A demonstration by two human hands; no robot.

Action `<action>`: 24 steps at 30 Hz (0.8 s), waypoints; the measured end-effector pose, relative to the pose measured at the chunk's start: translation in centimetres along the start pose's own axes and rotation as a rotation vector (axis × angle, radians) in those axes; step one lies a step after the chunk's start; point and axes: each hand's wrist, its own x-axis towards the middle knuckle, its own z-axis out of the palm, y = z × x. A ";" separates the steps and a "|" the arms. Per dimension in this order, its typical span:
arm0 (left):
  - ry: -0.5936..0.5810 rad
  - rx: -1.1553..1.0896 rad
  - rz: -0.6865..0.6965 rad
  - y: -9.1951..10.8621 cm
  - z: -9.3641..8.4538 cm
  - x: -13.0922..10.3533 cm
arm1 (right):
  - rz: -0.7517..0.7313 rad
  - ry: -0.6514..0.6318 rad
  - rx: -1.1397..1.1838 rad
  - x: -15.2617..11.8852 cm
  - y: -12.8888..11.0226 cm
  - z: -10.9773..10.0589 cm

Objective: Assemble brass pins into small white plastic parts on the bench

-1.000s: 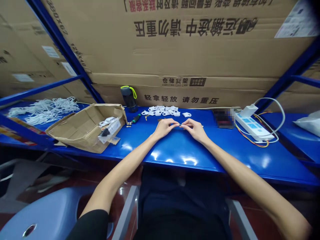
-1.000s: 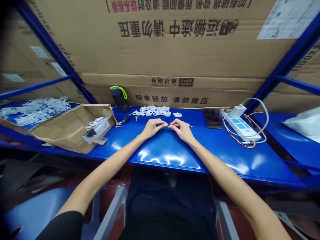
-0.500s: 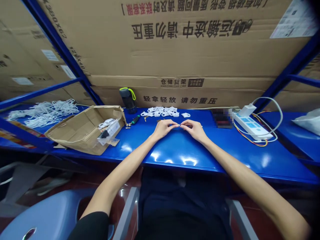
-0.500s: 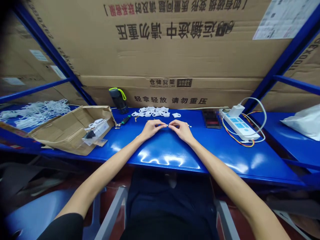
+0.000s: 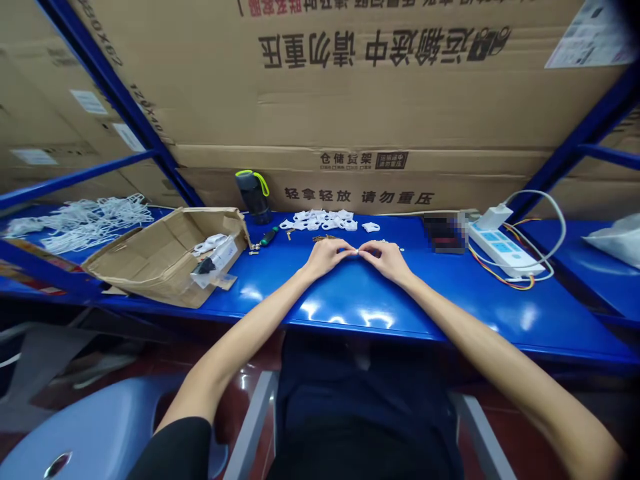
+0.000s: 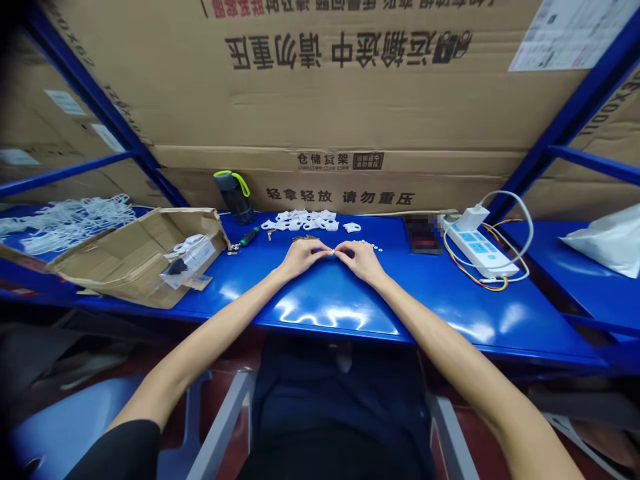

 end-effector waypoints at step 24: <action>-0.210 0.144 0.072 -0.4 -2.1 0.2 | -0.097 -0.081 -0.162 -0.1 0.5 0.0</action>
